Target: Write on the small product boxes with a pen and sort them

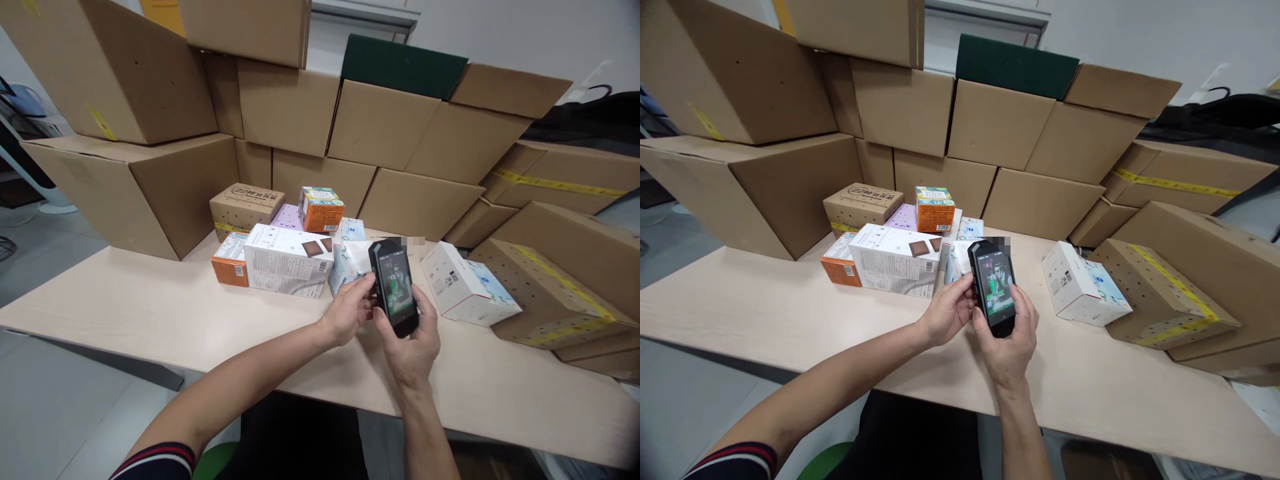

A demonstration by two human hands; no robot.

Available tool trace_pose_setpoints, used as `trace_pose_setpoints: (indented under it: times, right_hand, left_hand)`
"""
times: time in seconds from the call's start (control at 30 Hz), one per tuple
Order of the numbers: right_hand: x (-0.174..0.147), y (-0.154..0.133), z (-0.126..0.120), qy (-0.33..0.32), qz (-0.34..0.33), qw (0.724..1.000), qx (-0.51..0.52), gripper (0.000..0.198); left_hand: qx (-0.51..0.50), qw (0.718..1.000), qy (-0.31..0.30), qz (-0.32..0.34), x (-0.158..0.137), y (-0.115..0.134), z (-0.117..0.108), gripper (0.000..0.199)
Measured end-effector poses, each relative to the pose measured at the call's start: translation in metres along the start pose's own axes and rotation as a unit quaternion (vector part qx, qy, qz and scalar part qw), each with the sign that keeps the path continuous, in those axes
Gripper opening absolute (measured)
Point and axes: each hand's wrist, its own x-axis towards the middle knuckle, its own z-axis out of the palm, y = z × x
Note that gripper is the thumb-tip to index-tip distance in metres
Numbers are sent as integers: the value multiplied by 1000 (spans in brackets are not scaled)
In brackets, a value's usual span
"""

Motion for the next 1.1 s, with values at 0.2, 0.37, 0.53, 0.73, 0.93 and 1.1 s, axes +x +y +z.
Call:
trace_pose_setpoints:
  times: [0.2, 0.37, 0.53, 0.73, 0.93, 1.1]
  right_hand:
    - [1, -1, 0, 0, -9, 1000, 3, 73]
    - [0, -1, 1, 2, -2, 1000, 2, 72]
    - [1, -1, 1, 1, 0, 1000, -1, 72]
    - [-1, -1, 0, -1, 8, 1000, 0, 71]
    - [2, -3, 0, 2, -12, 1000, -17, 73]
    - [6, -4, 1, 12, -37, 998, -43, 74]
  left_hand:
    - [-7, 1000, 9, -5, 0, 0, 0, 36]
    - [-15, 1000, 7, -5, 0, 0, 0, 36]
    - [-21, 1000, 8, -7, 1, 0, 0, 34]
    - [-20, 1000, 11, -5, 1, -1, 0, 35]
    - [-10, 1000, -3, -8, 1, 0, -1, 38]
    - [-17, 1000, -2, -15, 0, 2, 1, 37]
